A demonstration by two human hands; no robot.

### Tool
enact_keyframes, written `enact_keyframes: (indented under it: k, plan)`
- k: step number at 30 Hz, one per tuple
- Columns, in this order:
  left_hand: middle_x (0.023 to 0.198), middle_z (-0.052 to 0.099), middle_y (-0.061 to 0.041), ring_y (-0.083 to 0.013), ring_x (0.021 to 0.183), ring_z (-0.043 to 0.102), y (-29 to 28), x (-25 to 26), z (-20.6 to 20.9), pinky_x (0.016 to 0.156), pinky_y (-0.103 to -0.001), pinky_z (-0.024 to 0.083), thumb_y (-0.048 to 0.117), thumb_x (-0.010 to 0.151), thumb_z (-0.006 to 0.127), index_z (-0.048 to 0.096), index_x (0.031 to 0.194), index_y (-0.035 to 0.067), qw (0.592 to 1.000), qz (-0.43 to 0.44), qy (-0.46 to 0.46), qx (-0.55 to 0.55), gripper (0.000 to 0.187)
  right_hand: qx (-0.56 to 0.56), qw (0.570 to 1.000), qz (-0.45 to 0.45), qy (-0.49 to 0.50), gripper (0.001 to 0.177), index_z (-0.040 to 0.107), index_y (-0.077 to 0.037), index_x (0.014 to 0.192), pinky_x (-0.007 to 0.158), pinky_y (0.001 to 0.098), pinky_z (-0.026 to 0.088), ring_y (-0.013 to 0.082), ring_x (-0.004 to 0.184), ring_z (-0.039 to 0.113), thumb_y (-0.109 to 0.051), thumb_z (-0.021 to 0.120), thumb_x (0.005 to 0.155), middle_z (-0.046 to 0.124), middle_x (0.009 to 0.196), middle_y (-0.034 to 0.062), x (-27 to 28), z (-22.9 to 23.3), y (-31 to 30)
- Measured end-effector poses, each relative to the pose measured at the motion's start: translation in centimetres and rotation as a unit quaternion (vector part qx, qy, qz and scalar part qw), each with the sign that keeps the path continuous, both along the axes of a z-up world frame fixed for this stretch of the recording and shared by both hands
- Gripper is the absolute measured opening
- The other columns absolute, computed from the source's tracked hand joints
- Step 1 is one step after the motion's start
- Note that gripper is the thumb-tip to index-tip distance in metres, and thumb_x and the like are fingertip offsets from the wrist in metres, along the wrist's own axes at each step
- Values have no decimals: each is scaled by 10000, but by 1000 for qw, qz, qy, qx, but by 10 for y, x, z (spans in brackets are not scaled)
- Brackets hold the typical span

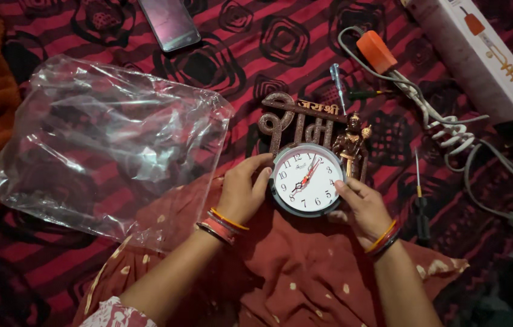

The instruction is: The person assembles a round analog wall clock by fitting the clock face into a decorative frame, then uses a screwdriver to secure the backplate and tighten the central nut. The person repeatedly flips the clock to check alignment and continues tightening until the assembly is complete.

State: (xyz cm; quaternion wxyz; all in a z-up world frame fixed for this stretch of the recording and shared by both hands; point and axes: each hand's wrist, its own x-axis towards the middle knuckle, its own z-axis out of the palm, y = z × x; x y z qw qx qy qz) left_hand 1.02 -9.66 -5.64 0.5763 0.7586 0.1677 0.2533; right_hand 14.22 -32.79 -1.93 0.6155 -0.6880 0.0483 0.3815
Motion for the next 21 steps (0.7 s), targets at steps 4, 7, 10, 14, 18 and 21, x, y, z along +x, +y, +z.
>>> enact_keyframes:
  k: [4,7,10,14,18,21]
  plan:
    - [1099,791,-127,-181,1026,760,0,4,-6,893,-300,586,78,957,633,682,1208,-4,984,-3,38,-177,269,-102,991,-57,-66,349,687,-62,1222,564,327,596,143,685,645,-222,689,912,693,938,-5,-3,-10,3]
    - [1074,796,-120,-152,996,756,1,3,-6,858,-286,591,61,941,652,694,1194,-2,985,5,36,-170,264,-144,968,-8,-207,391,709,-38,1260,574,244,576,60,770,664,-199,752,907,727,956,4,6,-22,2]
    - [1001,771,-125,-171,818,719,-1,4,-6,710,-307,581,66,896,704,698,1180,3,978,21,87,-187,291,-140,957,-19,-254,409,708,-36,1272,558,245,552,65,746,620,-161,789,891,655,904,1,8,-36,-1]
    - [970,760,-67,-130,725,699,5,7,-12,577,-306,592,128,862,741,674,1175,14,959,10,138,-247,339,-140,957,-58,-249,363,697,-34,1209,546,235,540,61,746,647,-141,780,872,679,881,-13,2,-46,0]
    - [952,786,-102,-137,802,736,15,10,-27,704,-289,606,191,880,777,690,1169,-36,975,-15,130,-178,377,-139,958,-57,-244,329,716,-16,1185,544,235,554,73,730,640,-139,776,886,680,876,6,0,-41,2]
    - [987,786,-112,-137,860,745,18,13,-36,775,-293,594,207,873,799,700,1174,-52,986,-20,130,-104,409,-162,953,-46,-253,346,710,-11,1200,546,242,576,86,733,652,-125,776,880,681,882,33,1,-35,4]
